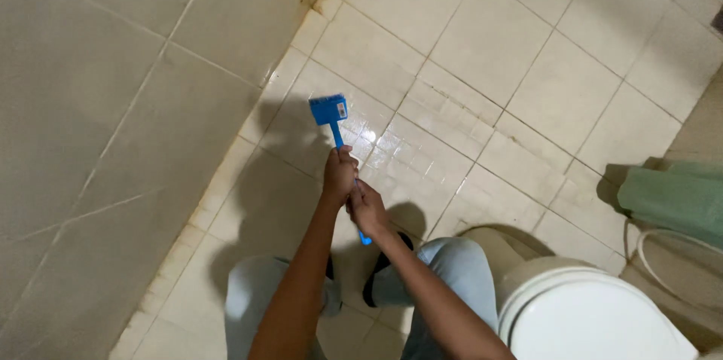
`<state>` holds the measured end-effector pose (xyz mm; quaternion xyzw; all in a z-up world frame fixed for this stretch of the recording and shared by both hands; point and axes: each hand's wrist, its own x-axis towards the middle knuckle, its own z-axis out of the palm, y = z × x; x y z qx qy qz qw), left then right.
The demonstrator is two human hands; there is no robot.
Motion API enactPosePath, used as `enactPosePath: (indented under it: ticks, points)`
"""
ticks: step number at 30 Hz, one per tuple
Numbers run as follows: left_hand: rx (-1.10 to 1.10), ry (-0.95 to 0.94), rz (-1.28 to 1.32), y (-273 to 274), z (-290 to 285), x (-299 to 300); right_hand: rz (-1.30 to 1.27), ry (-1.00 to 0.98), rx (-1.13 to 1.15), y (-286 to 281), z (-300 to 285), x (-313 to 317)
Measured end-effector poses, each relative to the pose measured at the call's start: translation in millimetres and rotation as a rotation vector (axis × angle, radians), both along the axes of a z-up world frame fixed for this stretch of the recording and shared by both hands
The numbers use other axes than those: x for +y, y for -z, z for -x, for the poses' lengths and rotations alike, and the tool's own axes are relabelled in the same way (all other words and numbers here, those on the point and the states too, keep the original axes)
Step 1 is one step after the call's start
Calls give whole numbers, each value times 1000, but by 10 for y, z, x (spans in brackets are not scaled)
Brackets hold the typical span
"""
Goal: The person sprays a cleaning solution onto the tiled shower floor using a handheld spray nozzle. They then use a blue scrub brush to scrub the grout lines and floor tiles, focusing on the corners and edges.
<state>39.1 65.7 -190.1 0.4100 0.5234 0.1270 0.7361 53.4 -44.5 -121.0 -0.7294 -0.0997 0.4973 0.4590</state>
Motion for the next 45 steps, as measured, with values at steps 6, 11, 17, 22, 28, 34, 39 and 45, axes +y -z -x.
enactPosePath:
  ticks: [6,11,17,22,28,34,39,45]
  points:
    - [103,76,-653,2075,-237,122,-87,34,-70,1196,-164,186]
    - [84,94,-474,2183,-491,579,-163,-30,-331,1752,-420,585]
    - [-112,85,-236,1974,-607,636,-106,-78,-414,1560,-542,568]
    - [-27,120,-158,2408,-674,654,-81,-81,-278,1652,-600,494]
    - [-330,-36,113,3449,-989,965,-254,-21,-524,1910,-814,625]
    - [-272,19,-54,2405,-1186,965,-238,14,-573,1590,-1074,631]
    - [69,-19,-171,1680,-1146,700,-358,3,-598,1567,-1118,534]
    - [69,25,-240,2659,-807,862,-277,-69,-439,1734,-1023,506]
